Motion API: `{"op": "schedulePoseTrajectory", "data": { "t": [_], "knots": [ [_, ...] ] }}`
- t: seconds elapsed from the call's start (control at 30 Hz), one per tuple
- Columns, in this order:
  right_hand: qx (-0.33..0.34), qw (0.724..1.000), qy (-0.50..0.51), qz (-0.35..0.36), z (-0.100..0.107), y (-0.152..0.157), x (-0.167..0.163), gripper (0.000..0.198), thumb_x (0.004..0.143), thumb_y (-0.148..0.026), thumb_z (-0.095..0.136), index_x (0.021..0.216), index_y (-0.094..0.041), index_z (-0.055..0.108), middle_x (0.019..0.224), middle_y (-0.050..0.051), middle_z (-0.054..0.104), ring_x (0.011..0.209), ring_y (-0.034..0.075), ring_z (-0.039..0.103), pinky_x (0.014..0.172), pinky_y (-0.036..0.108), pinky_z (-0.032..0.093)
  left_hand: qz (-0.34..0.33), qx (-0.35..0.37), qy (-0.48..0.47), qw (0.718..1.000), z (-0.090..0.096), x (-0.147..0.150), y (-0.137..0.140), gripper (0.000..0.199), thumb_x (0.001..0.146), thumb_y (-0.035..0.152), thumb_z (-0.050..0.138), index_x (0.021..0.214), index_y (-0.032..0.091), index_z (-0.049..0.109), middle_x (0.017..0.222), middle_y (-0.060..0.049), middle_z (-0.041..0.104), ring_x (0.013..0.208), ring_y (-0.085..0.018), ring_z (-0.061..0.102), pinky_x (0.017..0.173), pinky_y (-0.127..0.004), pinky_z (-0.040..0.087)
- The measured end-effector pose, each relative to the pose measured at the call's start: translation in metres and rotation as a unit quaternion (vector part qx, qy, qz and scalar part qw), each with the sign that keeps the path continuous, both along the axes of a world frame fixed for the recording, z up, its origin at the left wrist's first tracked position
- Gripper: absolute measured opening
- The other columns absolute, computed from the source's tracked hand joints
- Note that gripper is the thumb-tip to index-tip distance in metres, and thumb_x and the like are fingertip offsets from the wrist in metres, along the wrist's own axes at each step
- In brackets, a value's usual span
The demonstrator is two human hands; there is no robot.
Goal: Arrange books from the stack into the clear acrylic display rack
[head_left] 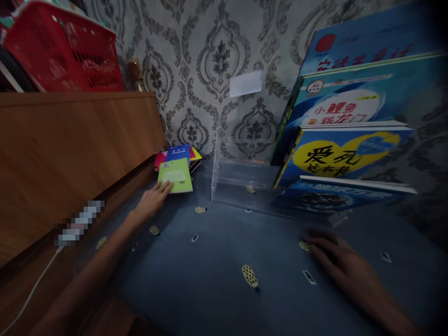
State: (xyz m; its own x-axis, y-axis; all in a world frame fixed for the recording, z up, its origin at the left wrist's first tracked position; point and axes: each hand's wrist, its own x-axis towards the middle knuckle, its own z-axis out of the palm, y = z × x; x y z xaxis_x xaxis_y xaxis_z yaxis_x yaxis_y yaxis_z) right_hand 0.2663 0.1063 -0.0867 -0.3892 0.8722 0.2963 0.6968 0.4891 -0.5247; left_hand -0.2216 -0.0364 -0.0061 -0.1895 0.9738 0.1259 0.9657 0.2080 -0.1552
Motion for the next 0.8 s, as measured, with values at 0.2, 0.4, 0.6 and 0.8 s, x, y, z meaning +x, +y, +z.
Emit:
{"op": "schedulePoseTrajectory", "data": {
  "t": [0.2, 0.4, 0.6, 0.8],
  "knots": [
    [-0.006, 1.000, -0.023, 0.009, 0.003, -0.004, -0.001, 0.044, 0.084, -0.052, 0.043, 0.094, -0.024, 0.076, 0.123, 0.017, 0.070, 0.110, 0.034, 0.069, 0.095, 0.050, 0.056, -0.091, -0.059, -0.241, 0.964, 0.002, 0.003, -0.045, 0.049, 0.101, 0.054, 0.036, 0.132, 0.030, 0.064, 0.136, 0.000, 0.066, 0.122, -0.022, 0.063, 0.107, -0.032, 0.046],
    [0.003, 0.999, -0.031, 0.010, 0.007, -0.006, -0.001, 0.041, 0.086, -0.048, 0.044, 0.097, -0.024, 0.075, 0.123, 0.015, 0.069, 0.111, 0.033, 0.068, 0.095, 0.050, 0.057, 0.002, 0.033, -0.179, 0.983, -0.020, -0.023, 0.042, 0.051, 0.102, 0.043, 0.034, 0.139, 0.015, 0.054, 0.144, -0.011, 0.059, 0.131, -0.023, 0.056, 0.112, -0.033, 0.041],
    [0.023, 0.999, -0.034, 0.020, 0.000, -0.006, 0.002, 0.041, 0.090, -0.048, 0.044, 0.101, -0.024, 0.075, 0.125, 0.013, 0.068, 0.110, 0.032, 0.069, 0.092, 0.052, 0.058, 0.039, 0.052, -0.153, 0.986, -0.055, -0.027, 0.103, 0.044, 0.101, 0.035, 0.039, 0.137, 0.014, 0.055, 0.140, -0.014, 0.060, 0.132, -0.027, 0.053, 0.113, -0.042, 0.039],
    [0.065, 0.997, -0.024, 0.034, -0.010, -0.004, 0.005, 0.037, 0.094, -0.045, 0.045, 0.103, -0.025, 0.075, 0.123, 0.012, 0.068, 0.108, 0.031, 0.068, 0.092, 0.049, 0.058, 0.010, 0.060, -0.149, 0.987, -0.069, -0.024, 0.086, 0.051, 0.101, 0.035, 0.033, 0.140, 0.010, 0.055, 0.141, -0.016, 0.059, 0.133, -0.029, 0.053, 0.115, -0.043, 0.038]
  ]
}}
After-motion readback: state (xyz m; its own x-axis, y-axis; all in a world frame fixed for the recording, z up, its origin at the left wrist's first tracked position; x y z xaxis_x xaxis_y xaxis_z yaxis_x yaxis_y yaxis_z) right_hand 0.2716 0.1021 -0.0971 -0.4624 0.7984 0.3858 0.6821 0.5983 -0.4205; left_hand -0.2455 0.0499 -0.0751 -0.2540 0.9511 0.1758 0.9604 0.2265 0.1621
